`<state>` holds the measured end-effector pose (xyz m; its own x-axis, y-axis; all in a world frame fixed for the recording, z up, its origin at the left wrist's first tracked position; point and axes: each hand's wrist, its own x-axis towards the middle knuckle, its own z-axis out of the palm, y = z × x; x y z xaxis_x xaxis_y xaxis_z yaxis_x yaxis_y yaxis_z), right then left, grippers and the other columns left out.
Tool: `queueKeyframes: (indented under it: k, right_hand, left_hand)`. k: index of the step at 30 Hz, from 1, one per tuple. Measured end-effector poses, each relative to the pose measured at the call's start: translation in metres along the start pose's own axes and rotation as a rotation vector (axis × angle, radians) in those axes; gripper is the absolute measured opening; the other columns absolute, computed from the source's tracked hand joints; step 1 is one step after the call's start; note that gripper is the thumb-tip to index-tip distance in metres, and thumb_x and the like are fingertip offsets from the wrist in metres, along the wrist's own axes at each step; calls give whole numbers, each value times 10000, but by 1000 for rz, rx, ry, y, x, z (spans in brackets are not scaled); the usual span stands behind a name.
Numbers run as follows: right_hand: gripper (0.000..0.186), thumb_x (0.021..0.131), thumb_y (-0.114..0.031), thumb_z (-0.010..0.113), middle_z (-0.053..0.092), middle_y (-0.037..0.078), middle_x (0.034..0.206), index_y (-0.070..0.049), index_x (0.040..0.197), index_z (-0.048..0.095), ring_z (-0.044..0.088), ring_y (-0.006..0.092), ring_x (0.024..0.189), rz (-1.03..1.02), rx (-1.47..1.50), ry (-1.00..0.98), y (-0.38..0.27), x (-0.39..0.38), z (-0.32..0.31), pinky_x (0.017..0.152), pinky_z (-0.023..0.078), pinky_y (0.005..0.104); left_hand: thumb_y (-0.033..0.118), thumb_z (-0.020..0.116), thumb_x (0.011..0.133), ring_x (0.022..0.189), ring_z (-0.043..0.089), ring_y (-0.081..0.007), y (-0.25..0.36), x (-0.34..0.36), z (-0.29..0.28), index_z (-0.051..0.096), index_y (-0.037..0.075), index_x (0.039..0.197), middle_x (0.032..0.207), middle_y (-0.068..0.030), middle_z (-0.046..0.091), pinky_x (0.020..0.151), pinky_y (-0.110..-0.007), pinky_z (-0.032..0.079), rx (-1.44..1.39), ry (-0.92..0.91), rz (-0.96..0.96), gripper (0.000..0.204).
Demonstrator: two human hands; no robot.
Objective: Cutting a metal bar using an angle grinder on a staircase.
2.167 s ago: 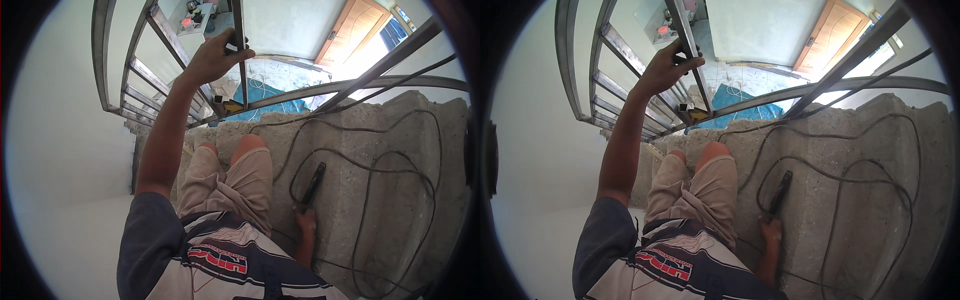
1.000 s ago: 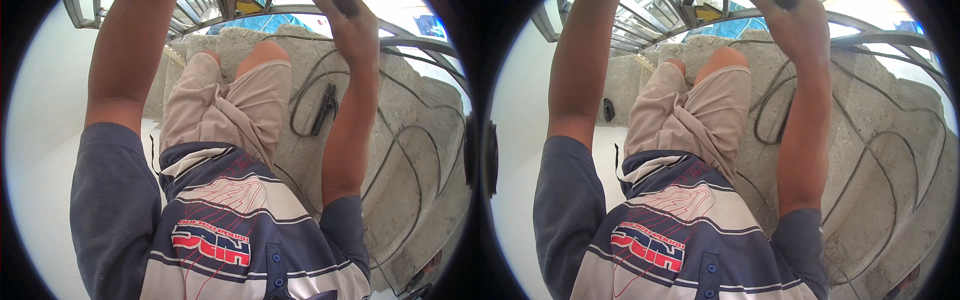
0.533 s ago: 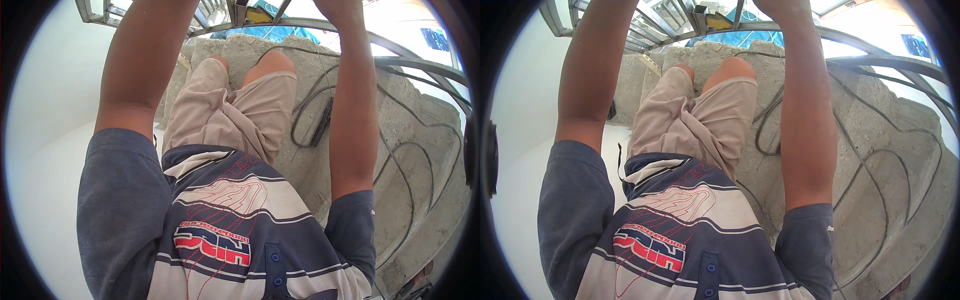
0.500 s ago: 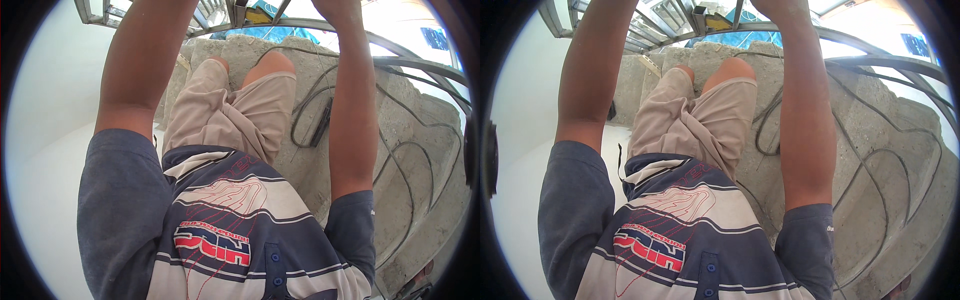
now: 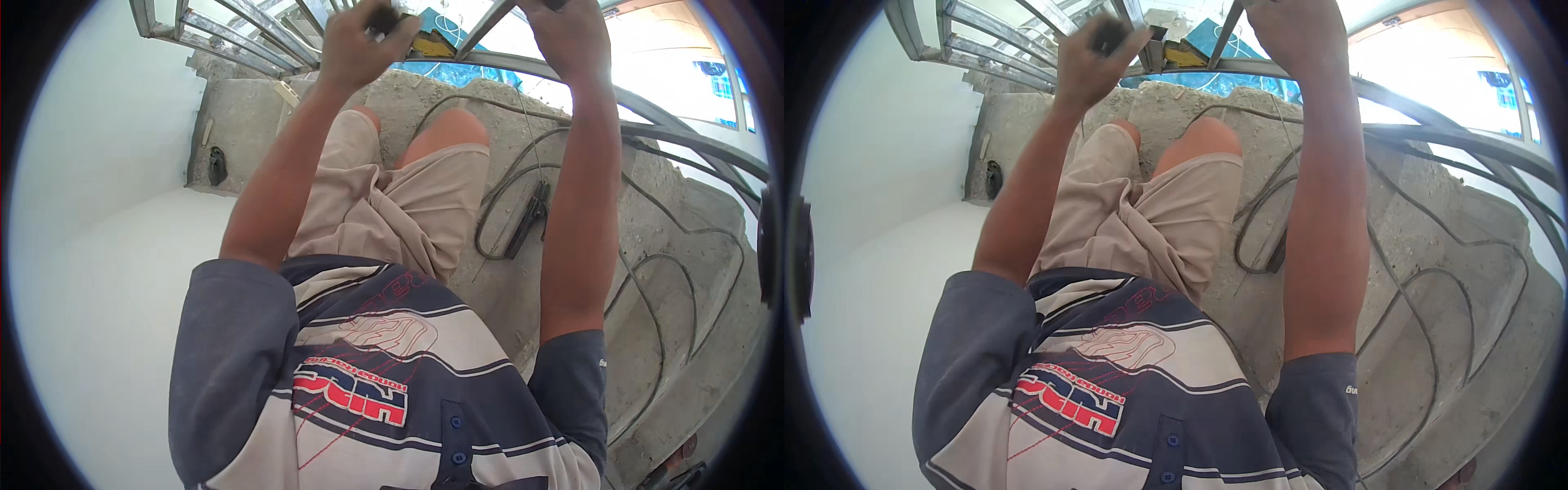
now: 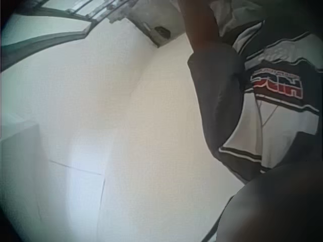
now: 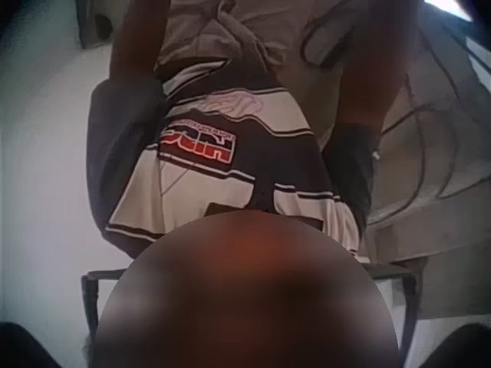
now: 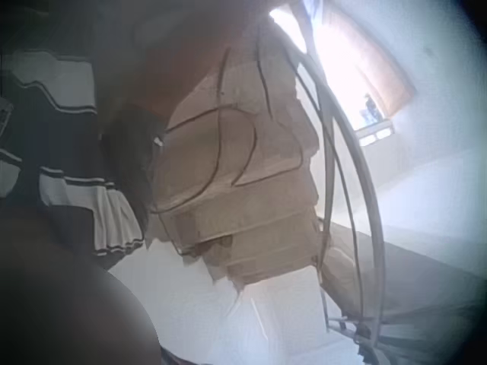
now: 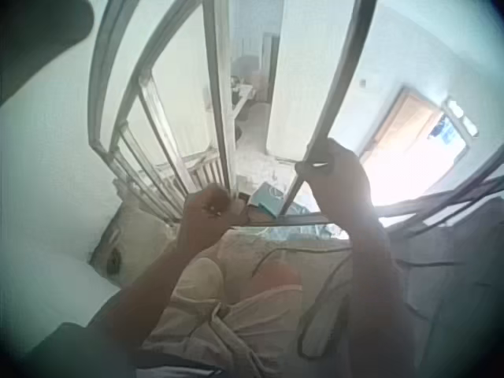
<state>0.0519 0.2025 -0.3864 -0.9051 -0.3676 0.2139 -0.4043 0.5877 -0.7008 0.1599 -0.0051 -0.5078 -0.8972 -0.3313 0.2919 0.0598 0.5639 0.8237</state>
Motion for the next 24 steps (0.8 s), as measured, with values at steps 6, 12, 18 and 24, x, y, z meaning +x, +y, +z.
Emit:
queueKeyframes:
  k: [6,12,18,24]
  right_hand:
    - [324,856,-174,736,713,140,969,3,1115,654,688,247,900,-105,-116,47,19,5,-2,799,533,373]
    - [291,877,-153,722,709,132,965,10,1107,652,689,227,865,-51,-23,-10,2,2,4,725,548,358]
    - [288,886,-145,718,703,120,940,14,1115,646,691,216,828,-56,74,6,7,2,11,700,551,340]
    - [314,891,-145,717,702,130,959,21,1145,636,691,214,834,-15,23,-15,6,0,9,697,551,336]
  left_hand:
    - [366,888,750,1127,617,-234,-139,5,45,569,47,1318,1193,-137,672,939,-395,512,-108,-58,-13,725]
    - [233,886,756,1140,613,-199,-164,58,53,651,54,1256,1187,-90,697,1002,-363,453,-276,-532,-158,581]
    - [170,868,769,1045,663,-174,-182,66,44,702,43,1157,1094,-64,736,961,-337,482,-219,-577,-56,441]
    - [169,868,766,1056,664,-172,-172,63,43,694,38,1161,1102,-66,736,964,-340,486,-154,-594,-79,451]
